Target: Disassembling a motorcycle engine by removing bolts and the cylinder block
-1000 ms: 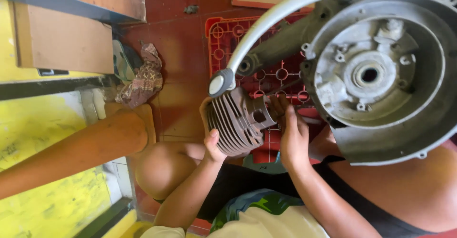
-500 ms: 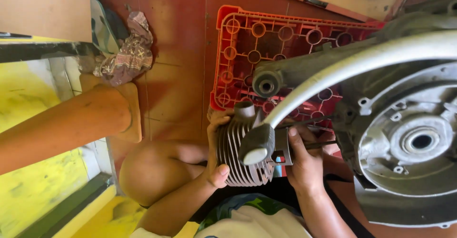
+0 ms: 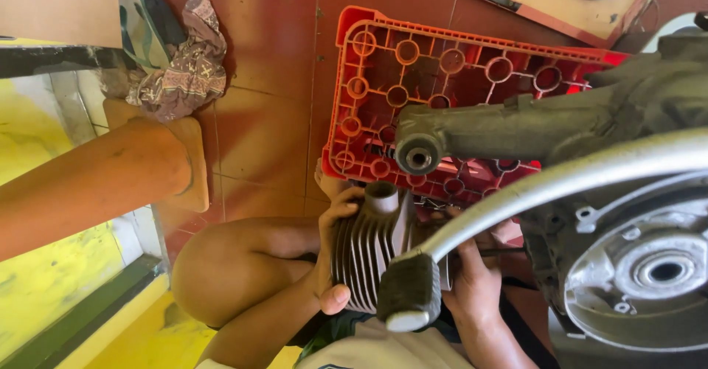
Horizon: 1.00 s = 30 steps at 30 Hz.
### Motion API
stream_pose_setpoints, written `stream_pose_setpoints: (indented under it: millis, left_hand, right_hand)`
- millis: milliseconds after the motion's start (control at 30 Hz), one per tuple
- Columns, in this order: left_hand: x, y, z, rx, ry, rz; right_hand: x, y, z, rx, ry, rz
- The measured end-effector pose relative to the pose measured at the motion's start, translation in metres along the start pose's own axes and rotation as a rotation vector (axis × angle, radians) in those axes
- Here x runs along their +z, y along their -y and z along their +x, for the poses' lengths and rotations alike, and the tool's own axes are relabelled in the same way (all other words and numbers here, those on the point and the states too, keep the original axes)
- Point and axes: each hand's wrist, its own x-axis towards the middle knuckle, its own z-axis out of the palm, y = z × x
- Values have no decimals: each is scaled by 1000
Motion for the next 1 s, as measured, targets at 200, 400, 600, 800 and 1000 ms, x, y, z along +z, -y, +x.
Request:
stream_pose_setpoints:
  millis: [200, 400, 600, 800, 1000]
  left_hand:
    - [1, -4, 2, -33, -2, -45]
    - [0, -6, 3, -53, 1, -20]
    - [0, -7, -1, -28, 5, -13]
    - [15, -12, 2, -5, -44, 35]
    - [22, -20, 7, -39, -47, 166]
  right_hand:
    - [-9, -5, -4, 24, -141, -378]
    - [-5, -8, -4, -160, 1, -124]
    - [-5, -8, -6, -130, -34, -84]
    - [-22, -11, -4, 32, -187, -252]
    - [6, 8, 1, -58, 320, 375]
